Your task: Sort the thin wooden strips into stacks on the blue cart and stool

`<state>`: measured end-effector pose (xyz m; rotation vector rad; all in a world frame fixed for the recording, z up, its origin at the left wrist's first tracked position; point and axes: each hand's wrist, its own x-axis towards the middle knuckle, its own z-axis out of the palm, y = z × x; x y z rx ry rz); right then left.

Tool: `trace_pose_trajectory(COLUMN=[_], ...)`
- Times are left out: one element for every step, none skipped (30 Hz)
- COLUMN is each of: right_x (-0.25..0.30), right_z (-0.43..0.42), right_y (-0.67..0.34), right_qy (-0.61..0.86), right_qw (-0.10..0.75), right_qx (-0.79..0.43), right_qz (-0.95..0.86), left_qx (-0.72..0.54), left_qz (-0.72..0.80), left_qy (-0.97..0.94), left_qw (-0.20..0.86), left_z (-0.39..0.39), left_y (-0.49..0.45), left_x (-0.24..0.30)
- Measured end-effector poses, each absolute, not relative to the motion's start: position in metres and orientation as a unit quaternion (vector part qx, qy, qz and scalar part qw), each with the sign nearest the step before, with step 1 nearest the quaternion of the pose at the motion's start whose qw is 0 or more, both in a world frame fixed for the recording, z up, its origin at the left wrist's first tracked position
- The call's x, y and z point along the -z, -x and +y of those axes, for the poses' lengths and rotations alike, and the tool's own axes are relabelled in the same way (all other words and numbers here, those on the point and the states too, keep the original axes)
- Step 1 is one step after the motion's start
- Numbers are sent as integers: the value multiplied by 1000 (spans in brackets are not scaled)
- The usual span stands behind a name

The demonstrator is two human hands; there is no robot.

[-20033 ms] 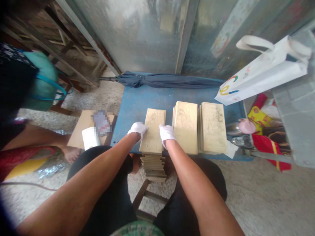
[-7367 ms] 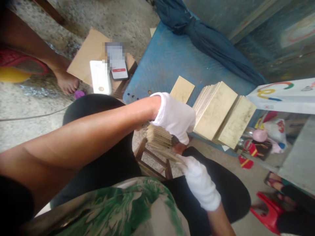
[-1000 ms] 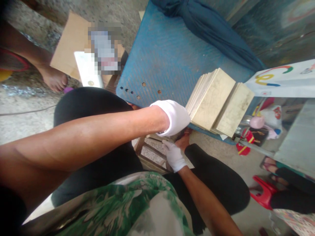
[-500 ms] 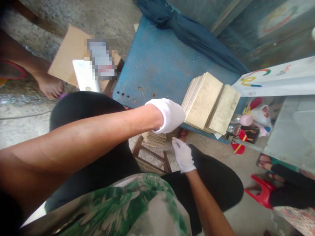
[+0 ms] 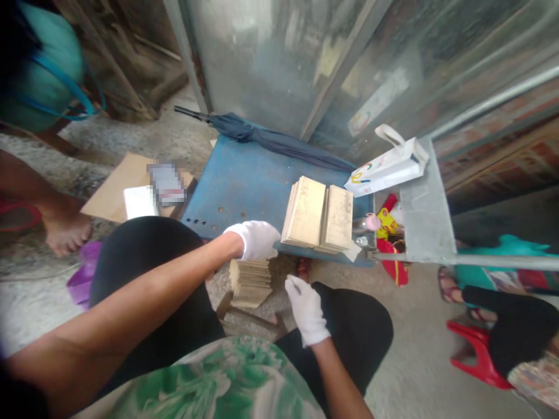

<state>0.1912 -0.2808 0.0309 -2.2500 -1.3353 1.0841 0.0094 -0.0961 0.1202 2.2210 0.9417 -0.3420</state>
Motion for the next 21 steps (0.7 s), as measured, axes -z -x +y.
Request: trace_pose_trajectory(right_x=[-32,-32,-32,-32,-30,-29,-26,-22,-17,-11,-5,1,7,12,16,20,23,24,26,26,27], right_z=[-280,-280,-280,-281,-283,-286,-290,-295,-300,-305,-309,-312,-313,-313,-312,-309,-307,-305,-303,-302,-302], right_y=[-194,-196,-195,-192,-187,-181,-175,-168,-162,-157,-154,-152,-151,-151,-152,-154,-156,-159,-160,-162,-163], right_qy=[790,793,793,791,788,782,774,766,755,746,743,741,742,747,752,757,761,764,765,765,765], right_qw=[164,178,194,211,226,241,253,261,265,262,254,245,240,239,244,253,264,274,283,292,299], right_qx=[-375,-374,-375,-376,-376,-377,-381,-388,-397,-408,-419,-428,-434,-442,-450,-457,-463,-468,-469,-467,-466], right_qz=[-457,-447,-439,-434,-432,-434,-438,-442,-449,-456,-456,-455,-450,-436,-416,-393,-369,-349,-338,-333,-330], left_qx=[154,157,155,158,166,176,187,197,206,205,196,191,179,174,162,141,115,90,70,58,52], left_qz=[348,338,329,321,322,323,322,315,310,315,325,339,357,375,384,383,376,371,372,382,395], left_qy=[-859,-861,-861,-859,-853,-848,-846,-847,-845,-837,-827,-814,-800,-787,-779,-775,-773,-769,-764,-758,-752], left_qw=[342,347,356,366,376,381,381,380,383,398,414,431,447,459,469,482,498,512,522,526,526], left_z=[-108,-121,-135,-150,-165,-179,-193,-206,-217,-227,-235,-242,-246,-249,-250,-249,-248,-246,-243,-241,-239], left_y=[-14,-18,-22,-25,-26,-25,-22,-17,-10,-2,7,16,24,30,34,35,35,32,28,23,19], left_x=[-125,-128,-130,-129,-127,-123,-118,-113,-107,-103,-98,-94,-91,-87,-83,-79,-75,-71,-67,-63,-59])
